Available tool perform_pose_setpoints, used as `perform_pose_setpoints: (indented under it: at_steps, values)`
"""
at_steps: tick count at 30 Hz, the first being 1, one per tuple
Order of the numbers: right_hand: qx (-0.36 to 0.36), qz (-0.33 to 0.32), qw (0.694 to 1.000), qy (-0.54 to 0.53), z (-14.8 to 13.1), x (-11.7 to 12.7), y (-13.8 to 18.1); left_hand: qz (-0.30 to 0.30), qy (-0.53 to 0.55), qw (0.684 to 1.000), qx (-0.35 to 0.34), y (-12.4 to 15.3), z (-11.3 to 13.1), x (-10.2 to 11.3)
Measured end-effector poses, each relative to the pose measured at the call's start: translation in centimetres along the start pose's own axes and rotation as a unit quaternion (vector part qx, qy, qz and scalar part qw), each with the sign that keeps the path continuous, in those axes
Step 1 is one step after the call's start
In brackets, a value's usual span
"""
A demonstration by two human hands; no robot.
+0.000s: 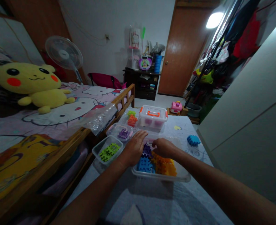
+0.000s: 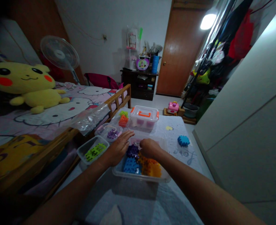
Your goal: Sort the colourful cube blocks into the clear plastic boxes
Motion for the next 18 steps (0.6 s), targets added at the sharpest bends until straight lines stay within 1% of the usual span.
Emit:
perform_pose_setpoints:
  at_steps: [3,6,13,18]
  values:
    - [0.038,-0.019,0.999,0.025,-1.0,-0.9,0.6,0.003,0.001,1.000,-0.002,0.0,0.0,0.0]
    - [0.050,-0.026,0.997,0.047,-1.8,-1.6,0.8,0.003,-0.005,1.000,-0.004,0.1,-0.1,-0.1]
    - [0.042,-0.031,0.996,0.074,-1.9,-2.4,0.7,0.004,0.004,1.000,0.003,0.0,0.0,0.0]
    - [0.020,-0.026,0.995,0.097,-2.0,-2.2,1.0,-0.017,-0.005,1.000,0.015,-0.1,0.2,-0.1]
Point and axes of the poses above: each hand's wrist, its own y-axis away from the middle knuckle, its own x-axis out of the back of the hand, z = x × y, the point moved 10 cm from there along -y, towards the middle knuckle, and after that the axes turned 10 degrees about z, right-handed, at the moved point
